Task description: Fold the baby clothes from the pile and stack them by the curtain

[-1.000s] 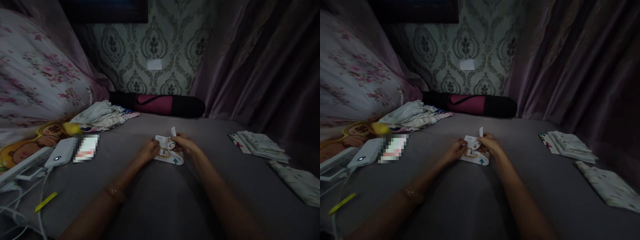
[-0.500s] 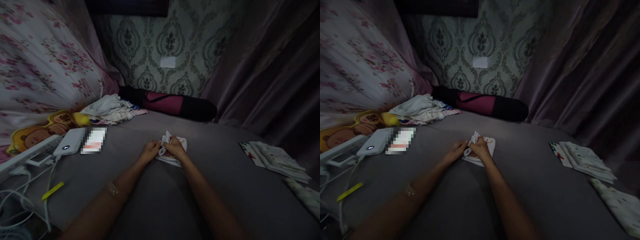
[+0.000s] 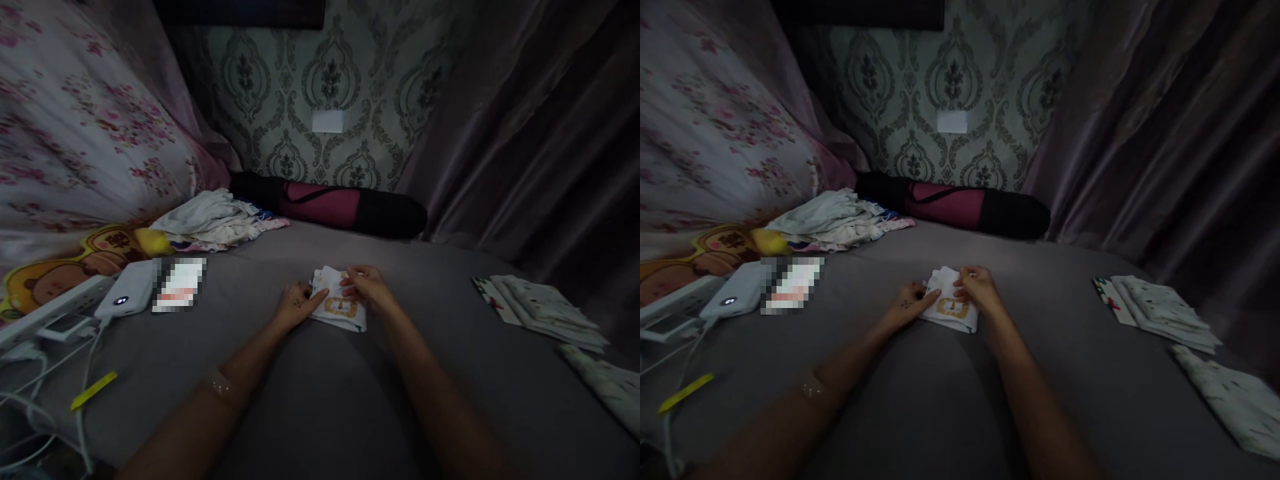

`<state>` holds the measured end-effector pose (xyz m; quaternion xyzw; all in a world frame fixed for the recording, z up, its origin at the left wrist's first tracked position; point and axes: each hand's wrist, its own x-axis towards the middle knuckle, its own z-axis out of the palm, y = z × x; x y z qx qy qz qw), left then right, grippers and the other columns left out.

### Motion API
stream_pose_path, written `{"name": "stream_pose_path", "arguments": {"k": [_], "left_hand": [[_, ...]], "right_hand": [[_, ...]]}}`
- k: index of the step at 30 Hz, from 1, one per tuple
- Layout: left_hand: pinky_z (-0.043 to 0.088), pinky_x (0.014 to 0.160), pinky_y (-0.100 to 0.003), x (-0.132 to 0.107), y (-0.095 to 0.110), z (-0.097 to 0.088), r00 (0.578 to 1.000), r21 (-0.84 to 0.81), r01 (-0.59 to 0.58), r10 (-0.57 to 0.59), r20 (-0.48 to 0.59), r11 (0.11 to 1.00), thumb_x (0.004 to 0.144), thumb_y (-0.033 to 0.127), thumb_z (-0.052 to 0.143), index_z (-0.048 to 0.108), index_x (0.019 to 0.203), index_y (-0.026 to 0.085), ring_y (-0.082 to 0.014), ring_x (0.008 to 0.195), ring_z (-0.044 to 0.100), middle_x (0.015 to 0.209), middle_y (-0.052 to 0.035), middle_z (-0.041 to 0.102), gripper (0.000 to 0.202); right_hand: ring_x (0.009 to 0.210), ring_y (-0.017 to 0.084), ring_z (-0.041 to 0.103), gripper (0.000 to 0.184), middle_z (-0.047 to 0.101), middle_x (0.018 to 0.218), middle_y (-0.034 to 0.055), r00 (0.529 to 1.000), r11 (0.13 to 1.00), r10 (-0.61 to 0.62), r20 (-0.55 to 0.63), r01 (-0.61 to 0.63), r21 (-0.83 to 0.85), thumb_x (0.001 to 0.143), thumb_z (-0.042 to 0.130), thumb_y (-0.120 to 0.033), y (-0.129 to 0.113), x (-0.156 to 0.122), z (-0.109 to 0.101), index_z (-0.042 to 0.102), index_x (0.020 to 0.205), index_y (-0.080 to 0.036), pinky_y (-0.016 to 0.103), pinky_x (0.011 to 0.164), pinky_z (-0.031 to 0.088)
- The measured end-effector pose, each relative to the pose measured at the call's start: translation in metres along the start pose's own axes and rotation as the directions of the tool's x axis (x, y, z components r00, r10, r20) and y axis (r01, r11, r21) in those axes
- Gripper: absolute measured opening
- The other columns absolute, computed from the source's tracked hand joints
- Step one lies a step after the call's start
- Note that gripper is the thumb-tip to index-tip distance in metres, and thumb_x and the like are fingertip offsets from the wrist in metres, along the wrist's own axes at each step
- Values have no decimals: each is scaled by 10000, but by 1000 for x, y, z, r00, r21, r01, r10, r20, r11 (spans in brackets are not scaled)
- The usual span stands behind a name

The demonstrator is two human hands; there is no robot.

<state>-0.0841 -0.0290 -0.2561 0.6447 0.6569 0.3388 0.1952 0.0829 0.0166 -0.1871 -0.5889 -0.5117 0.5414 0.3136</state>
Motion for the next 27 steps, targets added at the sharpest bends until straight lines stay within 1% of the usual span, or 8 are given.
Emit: {"name": "stream_pose_path", "arguments": {"k": [3,6,10,13,17,20,23,27], "left_hand": [[361,630,-256,1,-4,3,1000,63,25,-24,-19,998,767,507,579,575,600,169,-164,708,507,710,-23,539,377],[387,665,-269,2,-8,6,999,88,30,-28,-34,996,763,447,582,591,642,170,-176,750,520,748,-30,554,302],[401,667,-270,2,-11,7,999,100,22,-19,-30,995,767,445,565,600,687,169,-182,767,536,753,-27,558,289],[400,659,-271,1,-10,7,999,106,34,-29,-44,994,759,424,583,591,708,171,-184,761,545,754,-28,569,258],[406,644,-263,-1,-11,8,993,18,87,-85,-79,996,748,412,616,598,863,166,-177,757,558,795,-33,601,272],[428,665,-268,-2,-14,10,990,-66,90,-97,-101,994,770,460,598,587,972,158,-174,775,573,839,-43,619,364],[442,690,-274,-1,-16,11,989,-103,81,-92,-112,991,792,500,564,572,1014,152,-177,800,584,870,-54,627,413],[450,690,-278,1,-16,11,991,-129,76,-89,-104,989,817,503,523,579,975,150,-182,806,597,876,-68,641,391]], "right_hand": [[447,62,551,149,655,758,33,988,998,-59,-141,58,-14,946,449,-265,5,9,-20,527,1017,-159,146,382,401],[490,74,561,176,666,815,38,974,995,-99,-204,95,-33,934,454,-311,18,20,-34,539,1026,-188,163,416,432],[740,139,648,224,661,939,37,941,956,-239,-238,185,-226,919,433,-330,33,30,-42,561,1070,-226,236,608,532],[1050,193,603,289,635,1118,80,883,820,-433,-181,302,-486,920,386,-258,38,30,-36,577,1129,-202,302,874,499],[1341,245,372,438,487,1386,170,797,586,-604,18,459,-668,953,313,-275,44,21,-14,497,1306,-93,375,1110,275],[1421,272,211,548,332,1503,181,816,461,-567,113,428,-778,967,288,-374,56,17,3,388,1407,-64,449,1149,142],[1418,282,212,600,298,1521,180,837,377,-530,138,378,-846,962,288,-420,66,17,11,345,1434,-54,473,1147,111],[1407,293,235,616,291,1524,178,845,346,-516,137,353,-869,961,273,-429,69,18,11,326,1444,-50,476,1139,129]]}}
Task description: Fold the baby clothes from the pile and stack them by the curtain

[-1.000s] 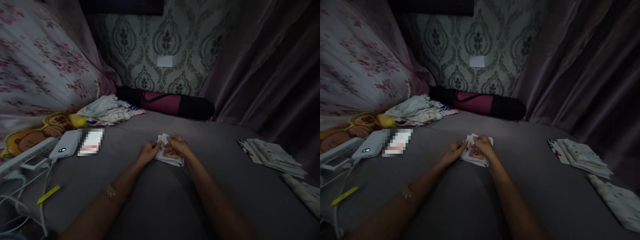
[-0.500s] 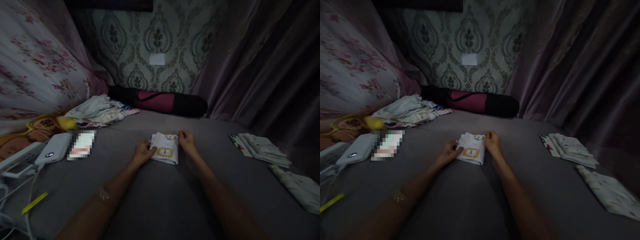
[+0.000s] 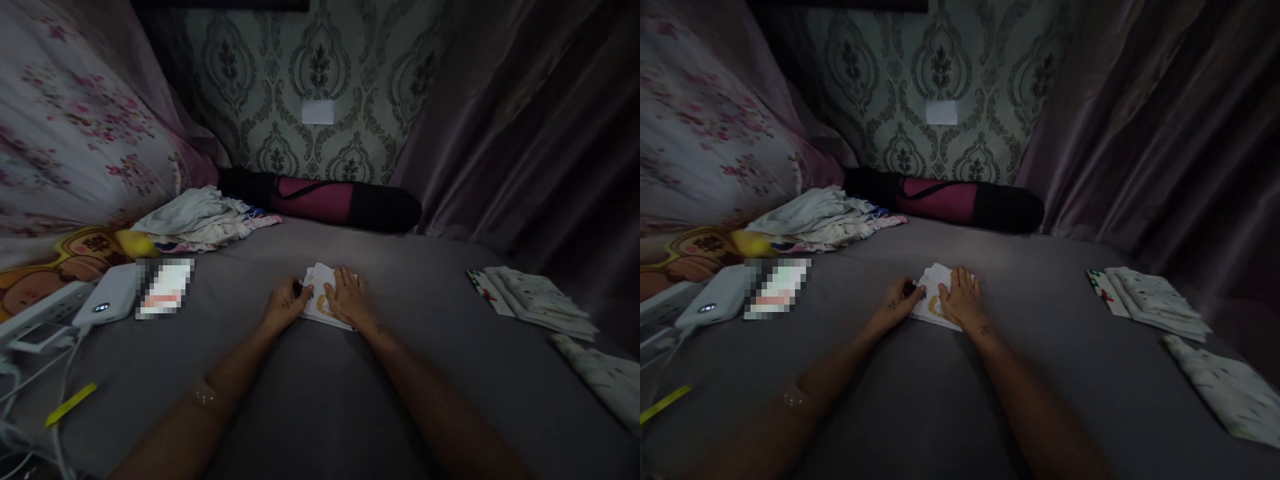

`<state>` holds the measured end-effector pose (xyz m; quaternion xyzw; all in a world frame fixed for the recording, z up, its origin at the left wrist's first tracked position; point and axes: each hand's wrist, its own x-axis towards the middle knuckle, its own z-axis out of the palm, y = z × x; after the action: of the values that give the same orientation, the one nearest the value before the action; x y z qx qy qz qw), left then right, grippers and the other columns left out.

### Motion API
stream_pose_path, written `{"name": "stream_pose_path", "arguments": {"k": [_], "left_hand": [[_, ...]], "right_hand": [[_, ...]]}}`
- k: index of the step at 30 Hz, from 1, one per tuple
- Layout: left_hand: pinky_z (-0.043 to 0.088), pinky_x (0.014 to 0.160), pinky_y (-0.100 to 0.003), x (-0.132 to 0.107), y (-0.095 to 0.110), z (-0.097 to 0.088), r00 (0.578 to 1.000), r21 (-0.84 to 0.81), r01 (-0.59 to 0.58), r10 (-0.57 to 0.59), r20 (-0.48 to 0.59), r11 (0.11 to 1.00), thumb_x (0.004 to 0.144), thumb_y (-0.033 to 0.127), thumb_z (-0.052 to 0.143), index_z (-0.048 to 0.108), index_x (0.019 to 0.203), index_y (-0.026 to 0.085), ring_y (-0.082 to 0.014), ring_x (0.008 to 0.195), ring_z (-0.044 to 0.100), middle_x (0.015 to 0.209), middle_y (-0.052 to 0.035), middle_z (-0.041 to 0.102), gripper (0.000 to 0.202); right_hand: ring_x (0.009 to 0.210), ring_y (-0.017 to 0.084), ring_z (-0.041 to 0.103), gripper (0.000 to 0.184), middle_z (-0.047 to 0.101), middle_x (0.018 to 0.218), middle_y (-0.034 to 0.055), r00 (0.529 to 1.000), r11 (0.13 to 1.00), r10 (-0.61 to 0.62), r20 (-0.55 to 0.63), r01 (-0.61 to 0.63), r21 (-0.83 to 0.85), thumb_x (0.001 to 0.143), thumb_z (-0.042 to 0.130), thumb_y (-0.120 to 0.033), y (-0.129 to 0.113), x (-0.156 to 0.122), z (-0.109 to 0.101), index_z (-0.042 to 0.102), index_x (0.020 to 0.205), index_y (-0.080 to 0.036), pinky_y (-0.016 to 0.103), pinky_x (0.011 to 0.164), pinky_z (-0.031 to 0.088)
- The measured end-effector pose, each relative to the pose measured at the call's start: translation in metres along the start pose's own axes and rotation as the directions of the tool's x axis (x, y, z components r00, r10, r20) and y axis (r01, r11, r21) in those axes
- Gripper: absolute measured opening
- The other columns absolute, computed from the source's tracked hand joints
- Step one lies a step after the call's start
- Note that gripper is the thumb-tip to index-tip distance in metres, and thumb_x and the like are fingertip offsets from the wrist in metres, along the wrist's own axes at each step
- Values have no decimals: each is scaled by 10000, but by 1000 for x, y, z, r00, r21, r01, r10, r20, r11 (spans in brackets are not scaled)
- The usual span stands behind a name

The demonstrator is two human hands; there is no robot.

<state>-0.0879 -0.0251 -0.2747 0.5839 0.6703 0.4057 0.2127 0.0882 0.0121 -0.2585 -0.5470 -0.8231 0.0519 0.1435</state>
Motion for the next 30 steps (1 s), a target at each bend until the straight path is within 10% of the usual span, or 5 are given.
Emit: {"name": "stream_pose_path", "arguments": {"k": [15,30], "left_hand": [[452,707,-280,0,2,-10,995,-74,58,-64,-73,996,864,378,471,606,942,142,-186,796,619,888,-87,675,283],[449,731,-268,2,5,-15,987,-37,93,-97,-130,995,883,303,445,613,907,160,-172,791,609,845,-61,670,222]], "right_hand": [[1437,278,147,607,244,1544,170,996,998,-38,84,42,-48,979,226,-417,-25,9,-30,344,1441,-40,481,1143,80],[1423,282,208,602,286,1521,194,991,990,-137,1,137,-22,972,261,-363,-55,2,2,328,1440,11,449,1149,114]]}}
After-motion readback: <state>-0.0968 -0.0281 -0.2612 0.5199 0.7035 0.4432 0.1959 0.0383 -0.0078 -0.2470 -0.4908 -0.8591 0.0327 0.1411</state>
